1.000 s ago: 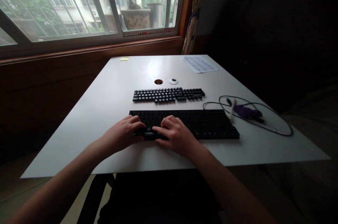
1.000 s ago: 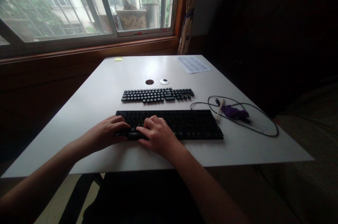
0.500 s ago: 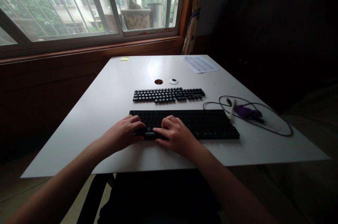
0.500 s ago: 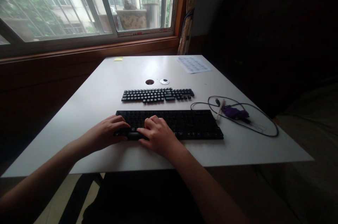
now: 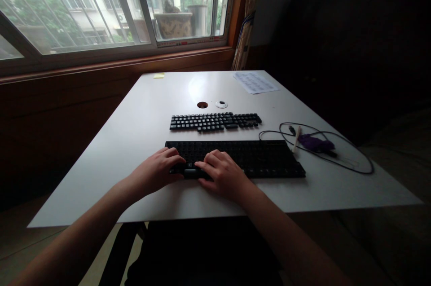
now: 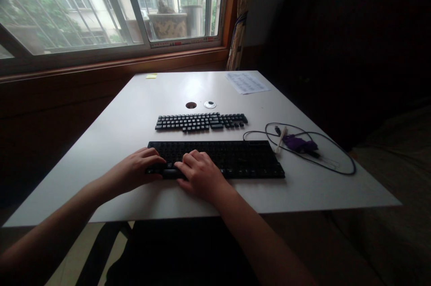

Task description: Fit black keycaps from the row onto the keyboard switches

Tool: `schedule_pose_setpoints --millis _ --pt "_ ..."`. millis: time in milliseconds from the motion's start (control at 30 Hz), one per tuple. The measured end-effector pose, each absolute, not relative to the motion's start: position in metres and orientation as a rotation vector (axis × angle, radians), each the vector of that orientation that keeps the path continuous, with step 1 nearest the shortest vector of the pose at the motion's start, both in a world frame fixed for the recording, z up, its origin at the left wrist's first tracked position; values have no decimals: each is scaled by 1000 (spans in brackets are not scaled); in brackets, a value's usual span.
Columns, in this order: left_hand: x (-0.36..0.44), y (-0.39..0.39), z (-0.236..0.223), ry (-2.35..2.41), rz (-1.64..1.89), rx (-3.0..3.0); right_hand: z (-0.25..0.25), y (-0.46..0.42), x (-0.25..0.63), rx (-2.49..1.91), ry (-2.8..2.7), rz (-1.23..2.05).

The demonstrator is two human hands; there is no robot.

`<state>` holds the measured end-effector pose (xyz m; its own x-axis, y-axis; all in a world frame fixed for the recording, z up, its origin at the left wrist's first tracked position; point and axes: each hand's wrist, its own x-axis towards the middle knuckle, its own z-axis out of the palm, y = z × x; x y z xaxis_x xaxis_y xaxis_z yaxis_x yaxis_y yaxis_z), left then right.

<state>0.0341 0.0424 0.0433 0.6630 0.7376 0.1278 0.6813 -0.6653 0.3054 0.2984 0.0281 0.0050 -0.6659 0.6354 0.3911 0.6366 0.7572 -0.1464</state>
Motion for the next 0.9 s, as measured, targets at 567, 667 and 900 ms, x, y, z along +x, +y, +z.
schedule_pose_setpoints --millis 567,667,900 --pt "30 41 42 1156 379 2681 6 29 299 -977 -2505 29" --pt "29 40 41 1159 398 2680 6 29 299 -980 -2497 40" --pt "27 41 40 1176 374 2682 6 29 300 -985 -2521 26"
